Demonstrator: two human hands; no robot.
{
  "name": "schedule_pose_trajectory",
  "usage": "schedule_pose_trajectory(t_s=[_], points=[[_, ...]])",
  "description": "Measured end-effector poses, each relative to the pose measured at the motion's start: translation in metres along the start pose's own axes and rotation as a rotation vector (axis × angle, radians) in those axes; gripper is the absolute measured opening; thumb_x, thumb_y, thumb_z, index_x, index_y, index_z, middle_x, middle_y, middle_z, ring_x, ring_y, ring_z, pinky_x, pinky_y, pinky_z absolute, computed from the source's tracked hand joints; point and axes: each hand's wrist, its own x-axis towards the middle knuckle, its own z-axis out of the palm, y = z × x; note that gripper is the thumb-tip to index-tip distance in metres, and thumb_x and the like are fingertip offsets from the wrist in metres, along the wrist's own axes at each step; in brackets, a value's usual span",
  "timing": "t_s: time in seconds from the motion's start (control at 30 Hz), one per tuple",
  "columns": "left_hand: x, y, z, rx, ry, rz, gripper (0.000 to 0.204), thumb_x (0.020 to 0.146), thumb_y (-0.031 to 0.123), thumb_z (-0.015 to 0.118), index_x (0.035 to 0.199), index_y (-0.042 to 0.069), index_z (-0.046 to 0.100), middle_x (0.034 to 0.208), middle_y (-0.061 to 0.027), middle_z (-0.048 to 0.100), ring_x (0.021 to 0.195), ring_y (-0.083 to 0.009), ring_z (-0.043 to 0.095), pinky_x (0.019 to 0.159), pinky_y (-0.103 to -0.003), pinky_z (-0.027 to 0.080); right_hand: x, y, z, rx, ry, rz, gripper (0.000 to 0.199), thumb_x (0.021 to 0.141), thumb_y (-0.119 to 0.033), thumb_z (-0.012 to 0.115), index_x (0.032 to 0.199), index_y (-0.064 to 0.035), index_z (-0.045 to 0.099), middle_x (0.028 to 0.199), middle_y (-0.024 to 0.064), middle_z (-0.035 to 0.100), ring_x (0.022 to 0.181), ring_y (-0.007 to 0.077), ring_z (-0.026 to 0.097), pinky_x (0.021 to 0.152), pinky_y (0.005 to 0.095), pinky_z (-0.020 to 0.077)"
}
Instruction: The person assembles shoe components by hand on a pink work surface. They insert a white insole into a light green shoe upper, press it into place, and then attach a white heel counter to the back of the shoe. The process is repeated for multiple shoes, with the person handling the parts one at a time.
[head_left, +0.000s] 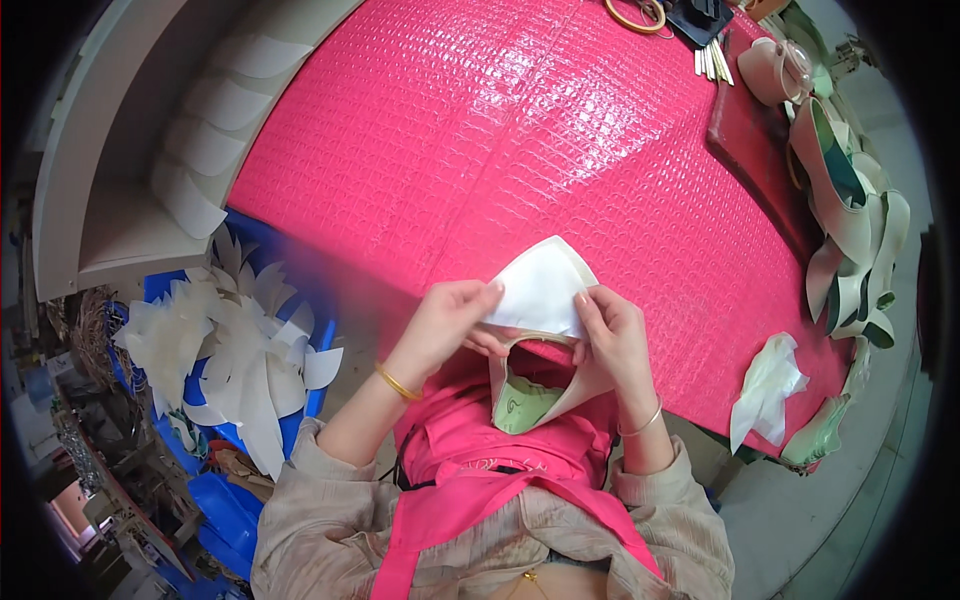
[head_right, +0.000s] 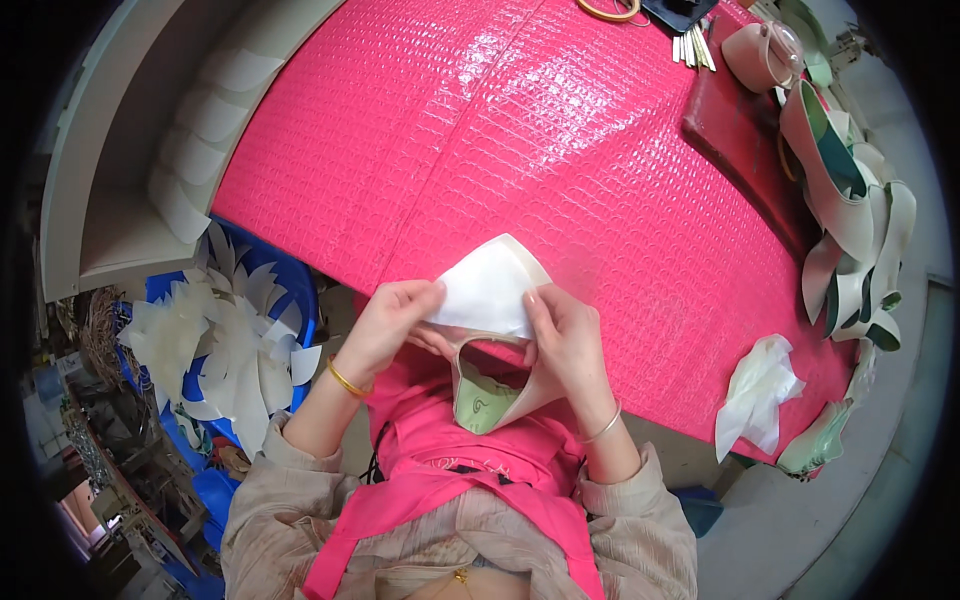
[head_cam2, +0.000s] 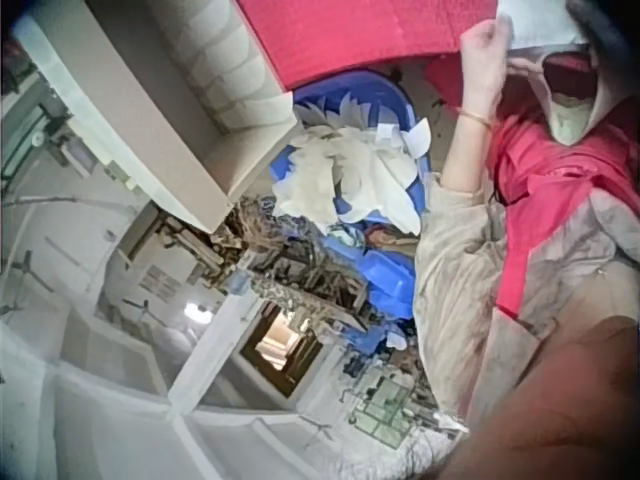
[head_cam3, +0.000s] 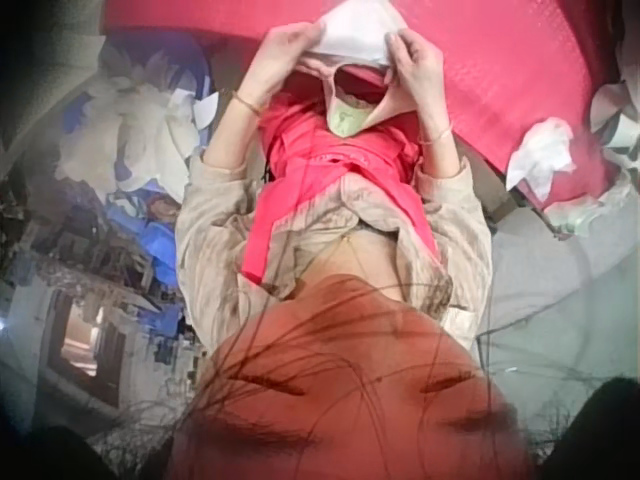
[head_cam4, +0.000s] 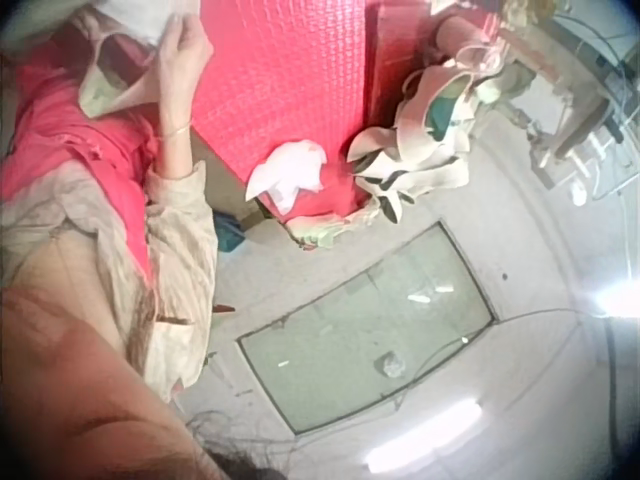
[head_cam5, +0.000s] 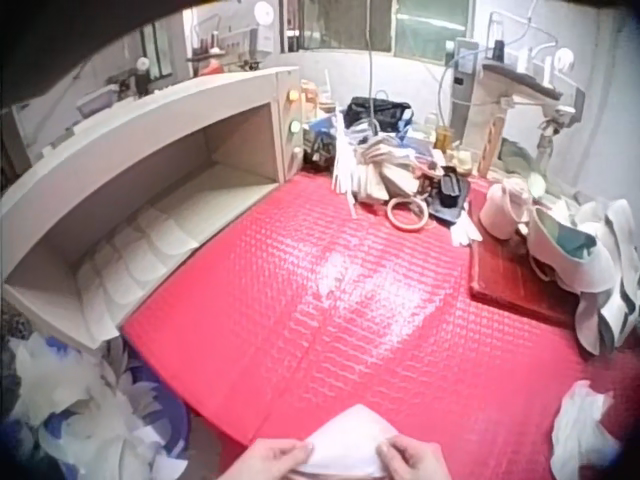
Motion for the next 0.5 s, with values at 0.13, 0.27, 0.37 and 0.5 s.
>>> schedule_pose_trajectory(t_s=[0.13, 0.27, 0.37, 0.5], points=[[0.002, -0.014, 0.003, 0.122, 0.079, 0.126, 0.023, 0.089, 0.022, 0.056, 0.083, 0.000, 0.053, 0.056, -0.0105, 0.059, 0.040, -0.0128, 0.055, 0.036, -0.019, 0.039, 0.002, 0.001, -0.004, -0.007, 0.053, -0.004, 0.023, 0.090, -0.016, 0.051, 0.080, 0.0037, 0.058, 0.049, 0.0074, 0.054, 0.039, 0.0133, 0.056, 0.036, 0.0268, 0.0405], [0.001, -0.003, 0.009, 0.339, 0.139, 0.149, 0.025, 0.089, 0.020, 0.054, 0.078, -0.002, 0.052, 0.050, -0.0086, 0.055, 0.036, -0.0114, 0.051, 0.033, -0.022, 0.035, 0.005, -0.007, -0.004, -0.091, 0.068, 0.036, 0.025, 0.089, -0.017, 0.052, 0.077, 0.0039, 0.059, 0.049, 0.0075, 0.053, 0.039, 0.0138, 0.056, 0.036, 0.0277, 0.0405], [0.001, 0.004, 0.013, 0.455, 0.187, 0.140, 0.027, 0.089, 0.020, 0.053, 0.074, -0.002, 0.051, 0.047, -0.0076, 0.053, 0.034, -0.0113, 0.049, 0.032, -0.025, 0.034, 0.008, -0.009, -0.003, -0.113, 0.082, 0.071, 0.026, 0.089, -0.018, 0.052, 0.076, 0.0039, 0.058, 0.048, 0.0077, 0.053, 0.038, 0.0144, 0.056, 0.034, 0.0284, 0.0400], [0.001, 0.006, 0.015, 0.468, 0.197, 0.123, 0.028, 0.090, 0.021, 0.052, 0.074, -0.002, 0.052, 0.046, -0.0068, 0.051, 0.033, -0.0098, 0.048, 0.031, -0.023, 0.033, 0.010, -0.010, -0.002, -0.120, 0.086, 0.074, 0.028, 0.089, -0.018, 0.052, 0.072, 0.0033, 0.056, 0.047, 0.0078, 0.051, 0.037, 0.0141, 0.054, 0.033, 0.0285, 0.0386]])
